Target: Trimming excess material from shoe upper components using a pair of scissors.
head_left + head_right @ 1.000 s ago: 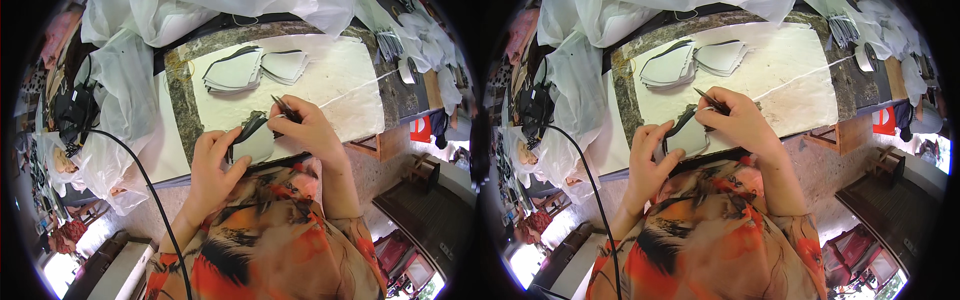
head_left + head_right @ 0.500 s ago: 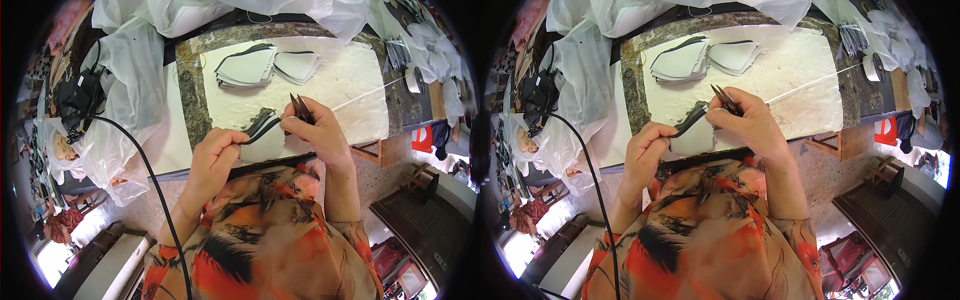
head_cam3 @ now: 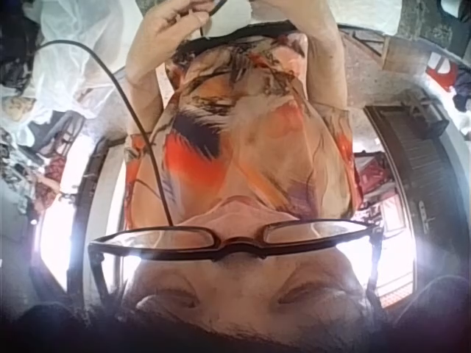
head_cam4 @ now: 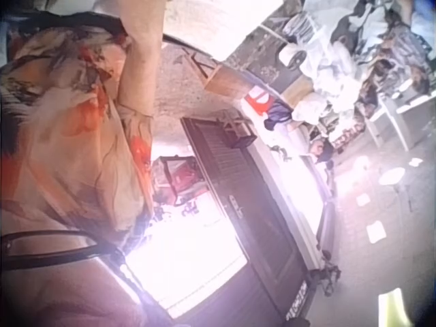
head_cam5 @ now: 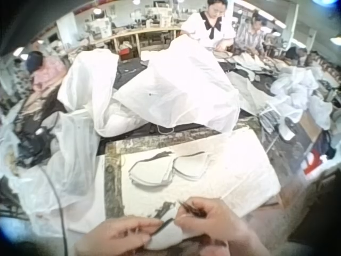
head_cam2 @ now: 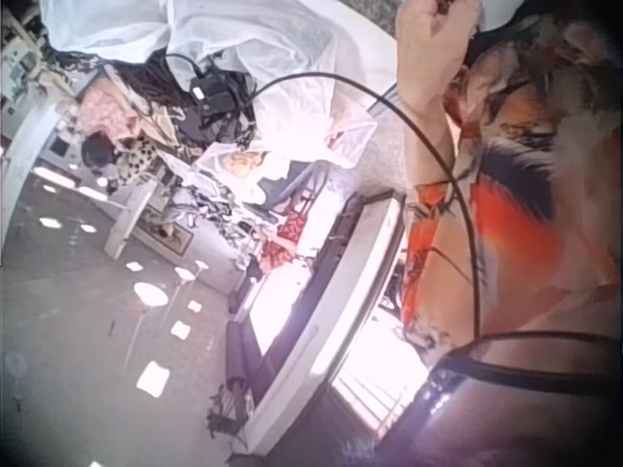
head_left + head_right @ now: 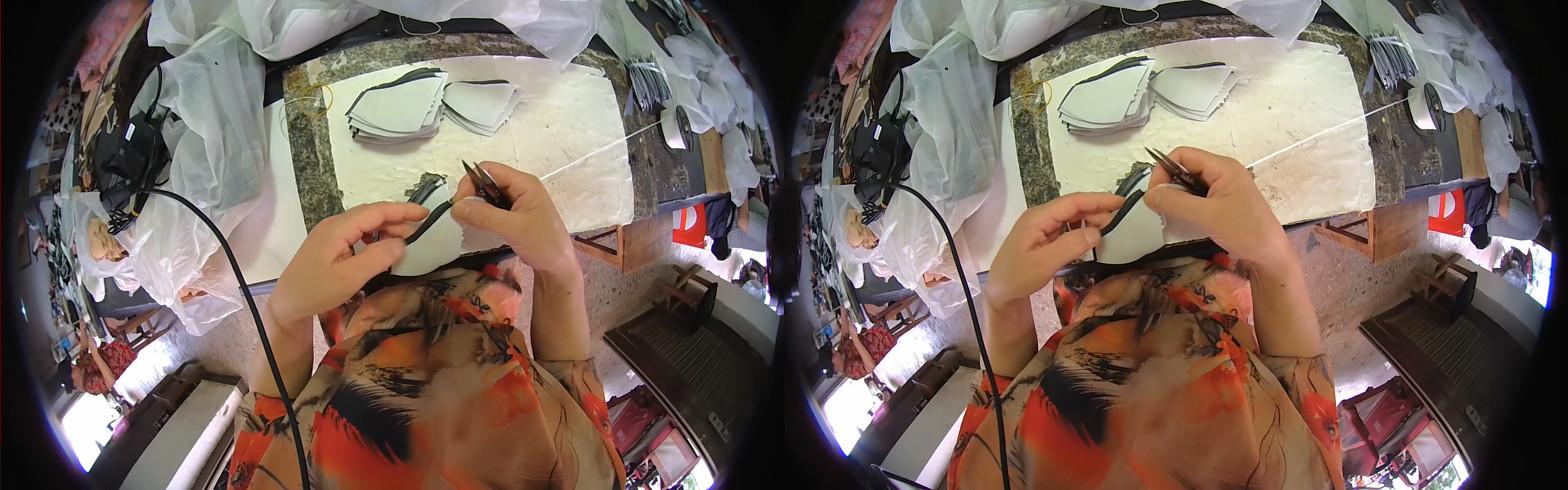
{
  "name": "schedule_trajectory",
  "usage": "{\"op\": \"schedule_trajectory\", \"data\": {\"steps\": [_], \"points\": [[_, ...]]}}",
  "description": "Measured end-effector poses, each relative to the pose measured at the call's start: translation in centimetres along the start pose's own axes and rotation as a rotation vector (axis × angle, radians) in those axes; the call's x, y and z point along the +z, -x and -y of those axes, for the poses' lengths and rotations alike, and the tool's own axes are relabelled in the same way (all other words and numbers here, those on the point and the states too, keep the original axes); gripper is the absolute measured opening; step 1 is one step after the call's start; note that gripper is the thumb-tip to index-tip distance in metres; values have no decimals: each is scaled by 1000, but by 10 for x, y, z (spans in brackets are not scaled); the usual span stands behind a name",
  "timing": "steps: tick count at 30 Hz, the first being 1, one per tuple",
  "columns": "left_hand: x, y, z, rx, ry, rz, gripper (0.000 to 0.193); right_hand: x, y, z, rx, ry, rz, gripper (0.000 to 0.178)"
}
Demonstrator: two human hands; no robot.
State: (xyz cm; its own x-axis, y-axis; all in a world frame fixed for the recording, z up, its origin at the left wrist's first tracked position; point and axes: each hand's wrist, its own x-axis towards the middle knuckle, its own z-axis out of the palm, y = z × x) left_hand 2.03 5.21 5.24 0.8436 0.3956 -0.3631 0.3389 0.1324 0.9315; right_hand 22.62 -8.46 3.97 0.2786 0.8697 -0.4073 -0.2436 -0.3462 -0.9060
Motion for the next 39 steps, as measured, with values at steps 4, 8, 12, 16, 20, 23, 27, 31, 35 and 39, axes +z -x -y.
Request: {"op": "schedule_trajectory", "data": {"steps": [4, 8, 12, 16, 20, 23, 27, 31, 35, 39], "points": [[14, -19, -14, -20, -139, -19, 22, 4, -2, 6, 15, 42, 62, 11], [4, -23, -1, -151, 113, 21, 18, -6, -5, 1, -275, 150, 109, 16], [0, -23, 1, -184, 215, -10, 15, -20, 1, 6, -478, 453, 307, 23], [0, -22, 1, -173, 229, -11, 14, -10, 7, 9, -567, 1066, 1, 22], [9, -18, 2, -97, 240, -64, 15, -9, 3, 14, -460, 915, -12, 21], [15, -16, 2, -85, 242, -98, 14, -8, 0, 18, -395, 883, 29, 22], [21, -19, 7, -66, 279, -125, 14, -9, -5, 15, -347, 818, 54, 23], [27, -20, 5, -54, 276, -148, 14, -7, -5, 17, -172, 537, 90, 33], [31, -21, 4, -24, 257, -174, 12, -5, -8, 11, -116, 382, 86, 43], [32, -19, 4, -16, 221, -204, 11, -1, -10, 13, -107, 321, 127, 42]]}}
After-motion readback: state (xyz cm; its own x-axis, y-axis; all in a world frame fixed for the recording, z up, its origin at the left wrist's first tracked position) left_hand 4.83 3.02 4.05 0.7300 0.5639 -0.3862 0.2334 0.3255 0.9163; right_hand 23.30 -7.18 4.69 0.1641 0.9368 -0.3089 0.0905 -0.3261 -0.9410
